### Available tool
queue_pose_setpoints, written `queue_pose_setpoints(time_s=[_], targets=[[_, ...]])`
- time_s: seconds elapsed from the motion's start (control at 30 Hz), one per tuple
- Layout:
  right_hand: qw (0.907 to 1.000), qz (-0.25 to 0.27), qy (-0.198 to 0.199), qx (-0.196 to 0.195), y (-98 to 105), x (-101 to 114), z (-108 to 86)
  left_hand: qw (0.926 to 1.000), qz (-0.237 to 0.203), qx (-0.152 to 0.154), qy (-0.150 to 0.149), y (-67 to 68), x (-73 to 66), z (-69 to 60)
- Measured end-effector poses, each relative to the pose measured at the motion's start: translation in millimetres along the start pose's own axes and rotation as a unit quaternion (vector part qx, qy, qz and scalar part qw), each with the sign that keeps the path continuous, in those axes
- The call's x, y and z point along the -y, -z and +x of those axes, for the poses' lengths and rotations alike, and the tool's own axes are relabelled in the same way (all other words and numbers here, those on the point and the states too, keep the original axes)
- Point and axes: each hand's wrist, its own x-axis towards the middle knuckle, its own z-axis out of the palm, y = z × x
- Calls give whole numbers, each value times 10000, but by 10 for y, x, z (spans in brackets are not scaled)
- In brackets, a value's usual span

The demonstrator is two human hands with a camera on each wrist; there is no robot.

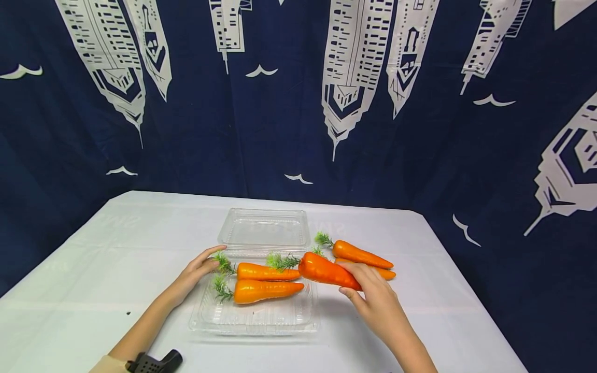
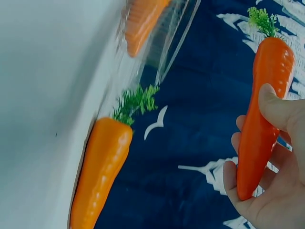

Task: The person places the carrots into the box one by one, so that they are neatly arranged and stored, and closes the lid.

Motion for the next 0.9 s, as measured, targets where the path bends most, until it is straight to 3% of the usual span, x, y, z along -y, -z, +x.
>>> queue_pose_setpoints(time_s=[0.33, 0.9], targets=[[9999, -4, 161, 58, -118, 216, 54, 10000, -16, -11, -7, -2, 3, 0], [9960, -14, 867, 232, -500, 438, 87, 10000, 54, 8, -43, -2, 9, 3]])
